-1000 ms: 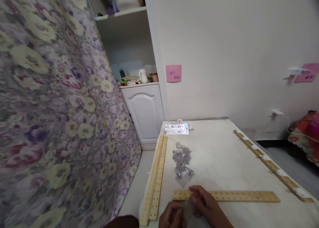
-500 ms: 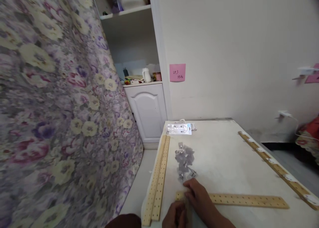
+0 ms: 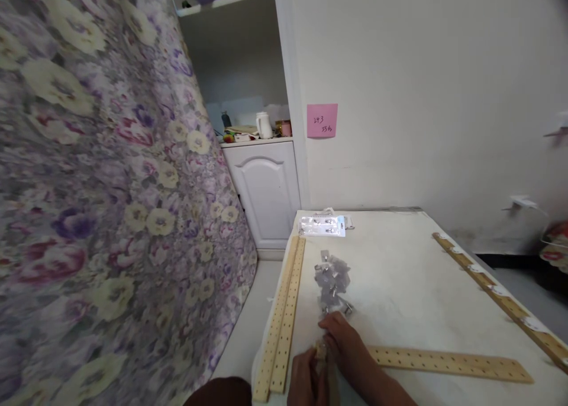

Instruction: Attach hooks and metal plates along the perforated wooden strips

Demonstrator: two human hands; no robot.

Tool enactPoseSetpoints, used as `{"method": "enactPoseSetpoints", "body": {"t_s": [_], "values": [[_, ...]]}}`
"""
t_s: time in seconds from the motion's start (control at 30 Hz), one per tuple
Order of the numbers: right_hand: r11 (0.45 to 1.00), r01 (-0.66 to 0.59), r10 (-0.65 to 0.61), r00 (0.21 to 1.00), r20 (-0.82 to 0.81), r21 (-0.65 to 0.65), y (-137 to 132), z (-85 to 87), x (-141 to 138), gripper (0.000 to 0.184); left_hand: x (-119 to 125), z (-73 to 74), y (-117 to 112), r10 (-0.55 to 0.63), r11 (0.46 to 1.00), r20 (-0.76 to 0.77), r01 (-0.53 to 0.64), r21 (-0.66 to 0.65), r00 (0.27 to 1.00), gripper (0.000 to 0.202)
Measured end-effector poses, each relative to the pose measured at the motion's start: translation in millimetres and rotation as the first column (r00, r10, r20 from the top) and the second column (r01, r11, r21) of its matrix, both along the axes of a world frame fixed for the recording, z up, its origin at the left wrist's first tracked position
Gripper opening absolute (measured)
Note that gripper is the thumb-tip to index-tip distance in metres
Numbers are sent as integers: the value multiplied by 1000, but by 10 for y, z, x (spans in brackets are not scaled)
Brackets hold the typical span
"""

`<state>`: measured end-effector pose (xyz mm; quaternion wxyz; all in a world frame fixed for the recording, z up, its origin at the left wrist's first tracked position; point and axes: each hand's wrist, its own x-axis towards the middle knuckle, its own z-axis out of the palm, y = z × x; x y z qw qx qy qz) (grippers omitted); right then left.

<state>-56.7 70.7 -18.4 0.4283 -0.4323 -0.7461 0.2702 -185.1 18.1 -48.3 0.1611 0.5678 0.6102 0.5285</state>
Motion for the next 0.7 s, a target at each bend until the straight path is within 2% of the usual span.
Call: {"method": "enactPoseSetpoints", "body": {"t_s": [0.2,0.37,0.6,0.7], "values": [[1000,11,-10,1000,19,-27,23,-43,-31,24,-15,-14,80,-44,998,-34,43,-34,998,35],[1000,8,-7,1000,27,-28,85,-112,-63,22,-45,-47,117,-35,998,-64,33,-44,997,36],[998,30,-27,998,56,-48,68,13,-100,21,-38,-5,102,-60,996,-58,55,-71,997,36],[998,33,-27,992,120,-53,44,58,-100,22,-37,-3,103,-73,995,-59,69,-69,996,35]]}}
